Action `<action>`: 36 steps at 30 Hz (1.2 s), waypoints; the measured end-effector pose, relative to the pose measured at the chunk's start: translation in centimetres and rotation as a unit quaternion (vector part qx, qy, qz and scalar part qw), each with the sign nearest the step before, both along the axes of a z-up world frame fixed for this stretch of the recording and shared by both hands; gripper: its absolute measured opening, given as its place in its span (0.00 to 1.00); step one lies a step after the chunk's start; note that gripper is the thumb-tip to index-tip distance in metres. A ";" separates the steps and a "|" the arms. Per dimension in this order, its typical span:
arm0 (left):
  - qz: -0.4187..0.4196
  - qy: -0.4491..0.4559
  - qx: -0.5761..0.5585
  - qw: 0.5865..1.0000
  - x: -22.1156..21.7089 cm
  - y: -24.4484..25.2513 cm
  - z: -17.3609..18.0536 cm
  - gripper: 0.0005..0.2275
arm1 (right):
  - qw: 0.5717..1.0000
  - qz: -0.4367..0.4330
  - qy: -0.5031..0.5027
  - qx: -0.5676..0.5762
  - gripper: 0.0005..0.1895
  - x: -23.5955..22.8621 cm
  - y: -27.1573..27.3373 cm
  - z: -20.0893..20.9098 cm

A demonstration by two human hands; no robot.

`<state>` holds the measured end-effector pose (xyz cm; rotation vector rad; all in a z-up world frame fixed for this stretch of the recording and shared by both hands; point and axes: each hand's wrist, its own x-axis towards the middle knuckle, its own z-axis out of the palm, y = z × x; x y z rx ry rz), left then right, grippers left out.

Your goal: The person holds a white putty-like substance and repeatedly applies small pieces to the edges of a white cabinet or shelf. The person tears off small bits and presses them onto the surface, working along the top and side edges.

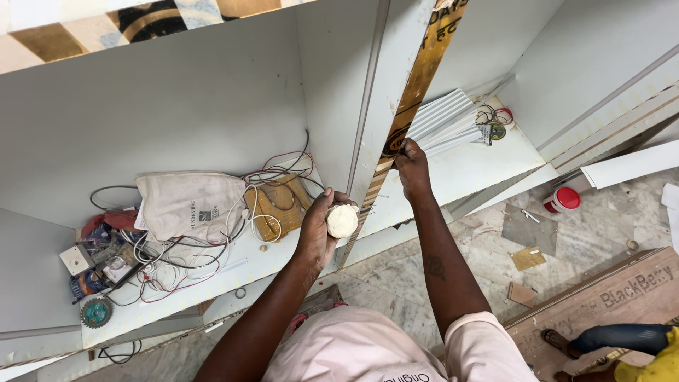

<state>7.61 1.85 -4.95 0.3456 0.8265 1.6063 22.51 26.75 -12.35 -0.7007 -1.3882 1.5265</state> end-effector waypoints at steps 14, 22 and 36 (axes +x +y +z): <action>0.017 0.004 0.006 1.000 0.0 0.1 0.0 0.19 | 1.000 0.029 -0.006 0.002 0.26 -0.2 -0.3 1.3; 0.014 0.001 0.010 1.000 0.2 0.4 -0.8 0.18 | 0.997 0.055 0.033 -0.032 0.11 1.1 -1.0 1.6; 0.001 -0.015 0.030 0.999 1.5 1.4 0.4 0.18 | 0.999 0.024 0.016 0.028 0.07 3.0 1.9 -2.7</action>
